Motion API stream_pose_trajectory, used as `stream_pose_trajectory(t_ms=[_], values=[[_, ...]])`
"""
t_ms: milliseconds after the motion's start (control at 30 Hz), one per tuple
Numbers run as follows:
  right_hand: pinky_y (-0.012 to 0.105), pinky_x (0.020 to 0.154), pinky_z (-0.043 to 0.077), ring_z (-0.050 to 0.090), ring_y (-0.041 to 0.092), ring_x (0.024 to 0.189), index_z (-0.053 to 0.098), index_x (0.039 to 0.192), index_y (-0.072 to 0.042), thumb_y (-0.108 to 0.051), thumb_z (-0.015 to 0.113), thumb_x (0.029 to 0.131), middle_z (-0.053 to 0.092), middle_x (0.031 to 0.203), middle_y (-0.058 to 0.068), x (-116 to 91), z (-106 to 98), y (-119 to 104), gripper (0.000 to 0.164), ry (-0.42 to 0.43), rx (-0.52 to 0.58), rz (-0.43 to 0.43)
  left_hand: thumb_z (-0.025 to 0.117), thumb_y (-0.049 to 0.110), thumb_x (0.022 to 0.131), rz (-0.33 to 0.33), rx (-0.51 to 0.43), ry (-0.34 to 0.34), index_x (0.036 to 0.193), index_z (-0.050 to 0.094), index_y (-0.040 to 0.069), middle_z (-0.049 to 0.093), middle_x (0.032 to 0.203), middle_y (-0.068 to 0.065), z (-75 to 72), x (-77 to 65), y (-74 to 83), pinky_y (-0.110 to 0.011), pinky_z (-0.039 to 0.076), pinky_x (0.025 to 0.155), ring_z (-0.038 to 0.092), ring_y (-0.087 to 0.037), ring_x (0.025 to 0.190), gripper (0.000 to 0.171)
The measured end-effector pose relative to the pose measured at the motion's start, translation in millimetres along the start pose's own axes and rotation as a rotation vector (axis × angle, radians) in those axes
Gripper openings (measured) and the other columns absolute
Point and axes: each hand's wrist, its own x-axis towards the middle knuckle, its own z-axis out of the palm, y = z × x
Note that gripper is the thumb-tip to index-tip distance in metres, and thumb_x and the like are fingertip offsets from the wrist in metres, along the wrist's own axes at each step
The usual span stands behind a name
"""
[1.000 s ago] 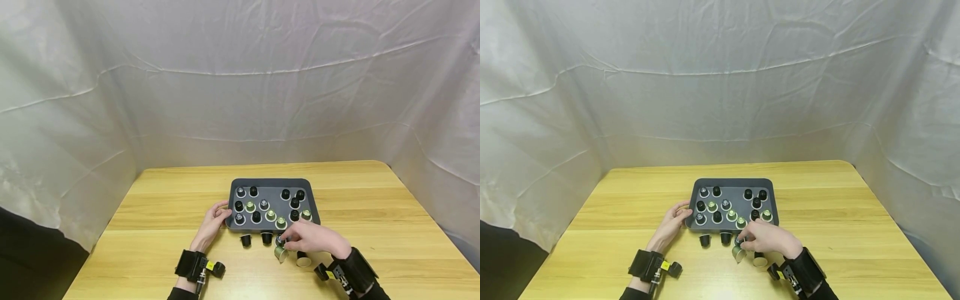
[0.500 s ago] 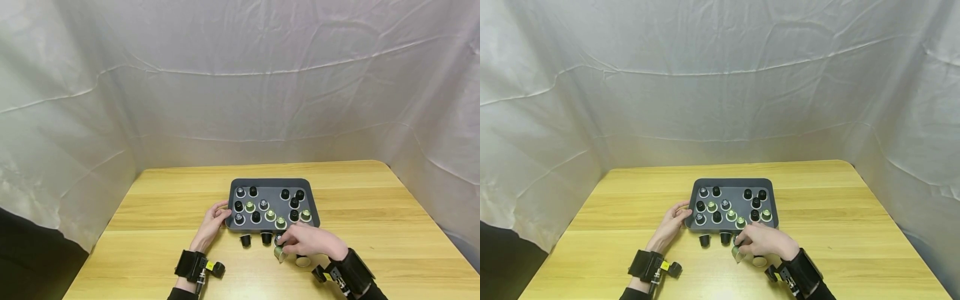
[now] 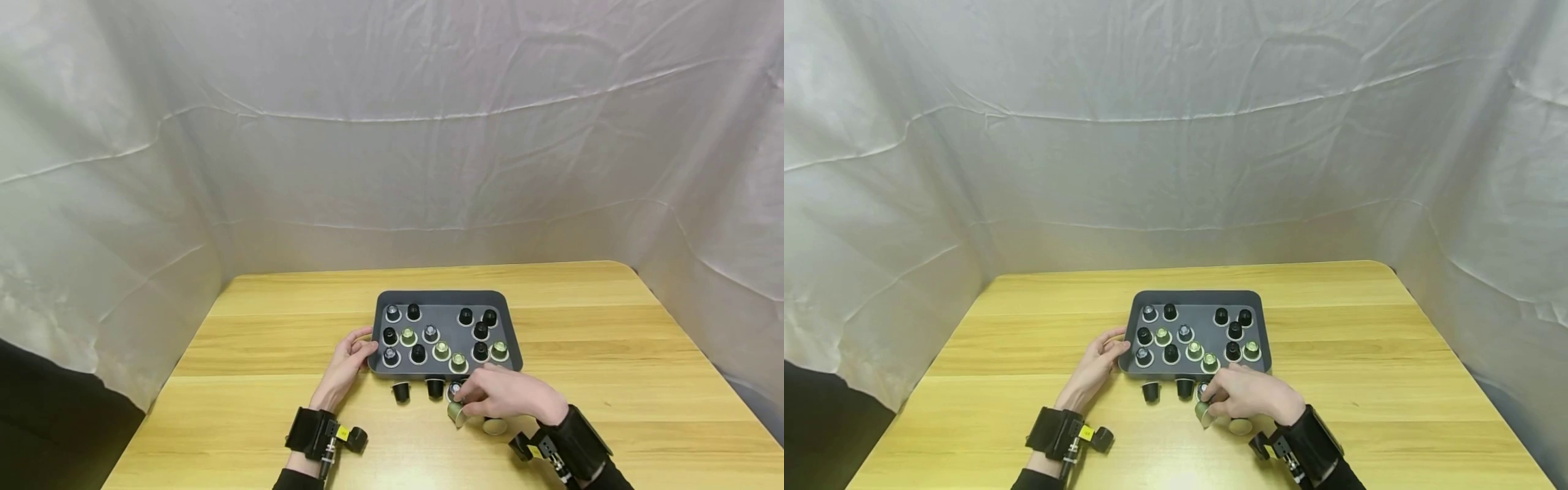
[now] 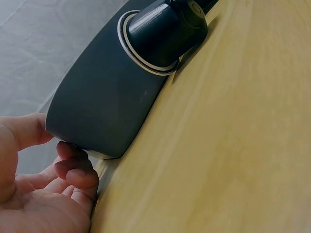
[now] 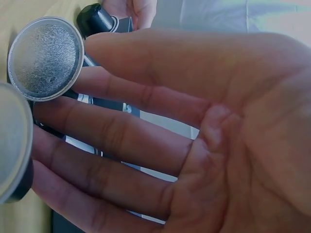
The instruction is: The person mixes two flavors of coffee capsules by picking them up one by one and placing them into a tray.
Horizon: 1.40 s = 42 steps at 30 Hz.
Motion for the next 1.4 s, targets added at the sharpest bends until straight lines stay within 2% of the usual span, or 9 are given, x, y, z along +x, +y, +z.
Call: stream_pose_trajectory(t_ms=[200,467,600,667,767,967,1033,1200,1400], values=[[0.021,0.078,0.057,0.072,0.002,0.086,0.076,0.115,-0.006,-0.017,0.07,0.091,0.08,0.096,0.0,-2.7,-1.2,-2.5,0.027,0.057,-0.052,0.027,0.06,0.003,0.095,0.001,-0.002,-0.008,0.139,0.047,-0.006,0.068,0.087,0.003,-0.4,0.2,-0.1,-0.018,0.043,0.064,0.058,-0.007,0.074,0.047],[0.018,0.065,0.047,0.054,-0.005,0.071,0.078,0.108,-0.009,-0.016,0.074,0.089,0.073,0.077,-0.01,-5.0,-2.7,-2.4,0.021,0.137,-0.098,0.049,0.059,0.0,0.095,-0.013,-0.024,-0.012,0.139,0.047,-0.006,0.069,0.089,0.002,-0.2,-0.6,1.3,-0.018,0.047,0.065,0.061,-0.008,0.075,0.047],[0.015,0.055,0.041,0.045,-0.006,0.058,0.078,0.092,-0.012,-0.01,0.074,0.086,0.065,0.065,-0.01,-4.3,-3.7,-2.2,0.007,0.173,-0.137,0.037,0.059,0.0,0.095,-0.013,-0.032,-0.014,0.139,0.047,-0.006,0.07,0.089,0.002,0.2,-1.1,1.9,-0.019,0.048,0.066,0.061,-0.008,0.075,0.047],[0.015,0.053,0.04,0.042,-0.005,0.056,0.078,0.088,-0.013,-0.006,0.075,0.084,0.06,0.062,-0.01,-4.4,-3.3,-2.9,0.008,0.186,-0.152,0.051,0.059,0.0,0.095,-0.012,-0.035,-0.014,0.139,0.047,-0.007,0.07,0.089,0.002,0.2,-1.2,1.9,-0.019,0.048,0.066,0.061,-0.008,0.075,0.047],[0.015,0.053,0.04,0.041,-0.004,0.057,0.079,0.093,-0.01,-0.004,0.076,0.081,0.057,0.062,-0.012,-5.0,-1.6,-4.6,0.013,0.193,-0.171,0.079,0.059,0.0,0.095,-0.011,-0.034,-0.012,0.139,0.047,-0.007,0.07,0.09,0.001,0.1,-0.8,1.3,-0.018,0.048,0.066,0.062,-0.008,0.076,0.046],[0.015,0.049,0.033,0.034,-0.002,0.052,0.078,0.088,-0.008,-0.002,0.076,0.08,0.045,0.058,-0.011,-4.3,1.3,-7.3,0.01,0.216,-0.182,0.13,0.059,0.001,0.095,-0.01,-0.029,-0.007,0.139,0.047,-0.006,0.07,0.09,0.001,0.3,-0.9,1.5,-0.018,0.048,0.066,0.061,-0.008,0.076,0.046],[0.015,0.048,0.033,0.034,-0.002,0.052,0.079,0.091,-0.008,-0.002,0.076,0.08,0.052,0.06,-0.008,-4.3,1.4,-7.9,0.013,0.224,-0.182,0.14,0.059,0.001,0.095,-0.011,-0.028,-0.007,0.139,0.047,-0.006,0.07,0.091,0.001,0.4,-1.0,1.7,-0.019,0.048,0.066,0.061,-0.009,0.077,0.046],[0.016,0.05,0.039,0.04,-0.001,0.055,0.079,0.101,-0.006,-0.005,0.078,0.08,0.074,0.079,0.002,-5.3,1.8,-9.3,0.022,0.214,-0.177,0.154,0.059,0.001,0.095,-0.013,-0.024,-0.006,0.14,0.047,-0.006,0.07,0.092,0.0,0.5,-0.7,2.0,-0.019,0.048,0.066,0.061,-0.009,0.077,0.047],[0.018,0.057,0.046,0.053,0.002,0.065,0.079,0.105,-0.009,-0.011,0.081,0.079,0.079,0.103,0.01,-4.4,2.3,-8.3,0.025,0.181,-0.199,0.181,0.06,0.001,0.095,-0.007,-0.017,-0.003,0.14,0.048,-0.006,0.07,0.09,0.002,0.4,-0.8,2.3,-0.019,0.045,0.066,0.06,-0.008,0.077,0.047]])
